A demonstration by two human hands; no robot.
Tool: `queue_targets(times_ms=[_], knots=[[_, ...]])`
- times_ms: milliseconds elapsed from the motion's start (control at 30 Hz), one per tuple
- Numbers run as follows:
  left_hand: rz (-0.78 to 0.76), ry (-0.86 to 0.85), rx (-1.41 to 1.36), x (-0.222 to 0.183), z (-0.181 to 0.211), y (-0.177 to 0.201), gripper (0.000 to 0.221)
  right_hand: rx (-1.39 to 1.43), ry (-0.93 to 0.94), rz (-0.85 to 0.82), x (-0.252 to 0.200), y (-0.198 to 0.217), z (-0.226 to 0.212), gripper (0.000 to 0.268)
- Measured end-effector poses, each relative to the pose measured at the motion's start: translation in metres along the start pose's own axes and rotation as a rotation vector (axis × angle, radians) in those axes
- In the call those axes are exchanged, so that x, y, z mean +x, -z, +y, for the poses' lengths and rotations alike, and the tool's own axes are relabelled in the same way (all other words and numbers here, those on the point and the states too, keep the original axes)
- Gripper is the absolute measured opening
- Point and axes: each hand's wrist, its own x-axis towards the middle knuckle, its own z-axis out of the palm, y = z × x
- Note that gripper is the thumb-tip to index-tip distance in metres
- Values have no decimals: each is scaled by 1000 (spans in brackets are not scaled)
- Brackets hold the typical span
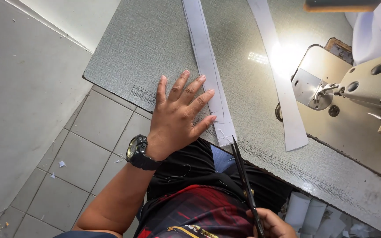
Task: Cutting out paper patterns for sewing using scissors on a work table
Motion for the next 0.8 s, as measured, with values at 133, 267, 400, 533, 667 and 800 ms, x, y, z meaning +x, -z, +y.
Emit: queue_targets(times_ms=[133, 267, 400, 533, 667, 800], knots=[[14, -3, 16, 0, 1, 0, 49, -78, 264, -43, 15, -9, 19, 68], [20, 0, -10, 1, 1, 2, 48, -36, 233, -55, 19, -18, 11, 70], [8, -4, -6, 0, 1, 3, 48, -39, 204, -34, 19, -22, 9, 73], [13, -4, -10, 1, 2, 4, 48, -145, 215, 4, 20, -20, 20, 71], [-2, 2, -11, 1, 3, 4, 48, -149, 192, 82, 18, -23, 25, 60], [-16, 2, -20, 0, 4, 5, 48, -209, 255, 117, 12, -25, 19, 57]])
